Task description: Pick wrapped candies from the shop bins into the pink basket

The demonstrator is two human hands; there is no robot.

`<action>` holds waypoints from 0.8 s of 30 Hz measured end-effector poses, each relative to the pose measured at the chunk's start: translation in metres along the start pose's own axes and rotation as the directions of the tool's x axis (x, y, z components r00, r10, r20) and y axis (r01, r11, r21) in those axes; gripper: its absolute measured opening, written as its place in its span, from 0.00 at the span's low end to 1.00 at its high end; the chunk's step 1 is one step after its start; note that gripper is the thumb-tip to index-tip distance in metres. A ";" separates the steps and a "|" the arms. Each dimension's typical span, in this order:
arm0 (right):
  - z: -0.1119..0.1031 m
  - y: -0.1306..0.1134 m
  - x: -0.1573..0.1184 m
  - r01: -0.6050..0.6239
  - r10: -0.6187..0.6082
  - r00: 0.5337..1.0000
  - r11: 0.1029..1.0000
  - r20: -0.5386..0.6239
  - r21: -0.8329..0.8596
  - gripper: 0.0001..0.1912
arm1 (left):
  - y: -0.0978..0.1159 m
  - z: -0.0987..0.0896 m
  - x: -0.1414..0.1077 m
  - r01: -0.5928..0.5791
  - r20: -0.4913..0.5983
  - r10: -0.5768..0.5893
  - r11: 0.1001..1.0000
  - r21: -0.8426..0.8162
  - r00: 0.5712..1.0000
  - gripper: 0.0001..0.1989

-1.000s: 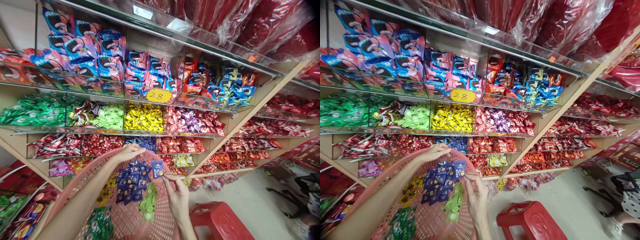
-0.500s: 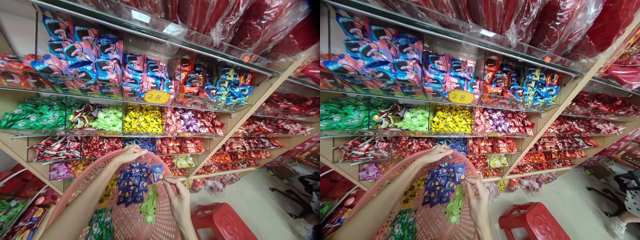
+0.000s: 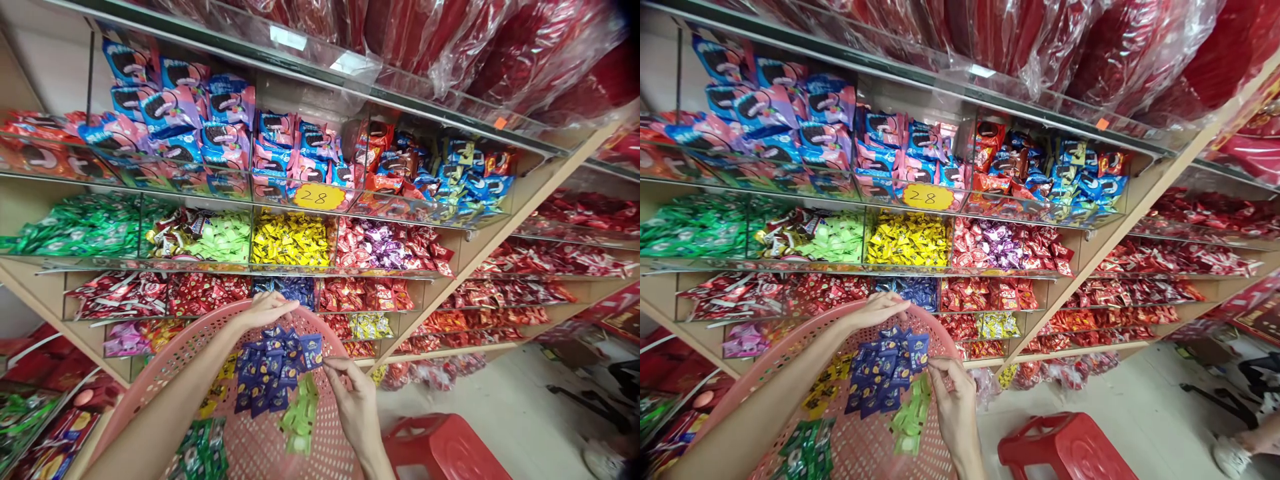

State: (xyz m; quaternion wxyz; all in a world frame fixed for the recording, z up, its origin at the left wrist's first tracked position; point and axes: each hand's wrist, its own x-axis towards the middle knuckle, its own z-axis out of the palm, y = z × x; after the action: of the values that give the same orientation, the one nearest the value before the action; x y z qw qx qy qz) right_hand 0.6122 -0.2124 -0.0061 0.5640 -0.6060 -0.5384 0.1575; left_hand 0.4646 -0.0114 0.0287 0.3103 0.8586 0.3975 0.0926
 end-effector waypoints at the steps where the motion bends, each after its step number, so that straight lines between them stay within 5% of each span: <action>1: 0.001 -0.001 0.003 0.008 -0.008 0.999 1.000 0.031 0.002 0.09 | 0.002 -0.002 -0.001 0.013 0.000 -0.013 1.000 -0.001 1.000 0.31; 10: 0.031 -0.004 0.055 0.006 -0.016 0.933 1.000 0.361 0.027 0.06 | 0.016 -0.015 -0.006 0.039 -0.009 -0.039 0.999 -0.004 0.999 0.35; 17: 0.067 0.006 0.073 0.059 -0.029 0.920 0.996 0.390 -0.065 0.07 | 0.009 -0.017 -0.014 0.030 -0.038 -0.030 0.999 -0.015 0.999 0.34; 24: 0.080 0.009 0.078 0.018 -0.014 0.945 1.000 0.328 -0.008 0.07 | 0.015 -0.025 -0.022 0.077 -0.063 -0.077 0.997 0.000 0.995 0.35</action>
State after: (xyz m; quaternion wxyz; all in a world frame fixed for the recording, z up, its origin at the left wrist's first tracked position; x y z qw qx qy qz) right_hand 0.5813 -0.1044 -0.0067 0.4648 -0.5700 -0.6303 0.2485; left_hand 0.4489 -0.0237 0.0590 0.3000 0.8396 0.4400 0.1070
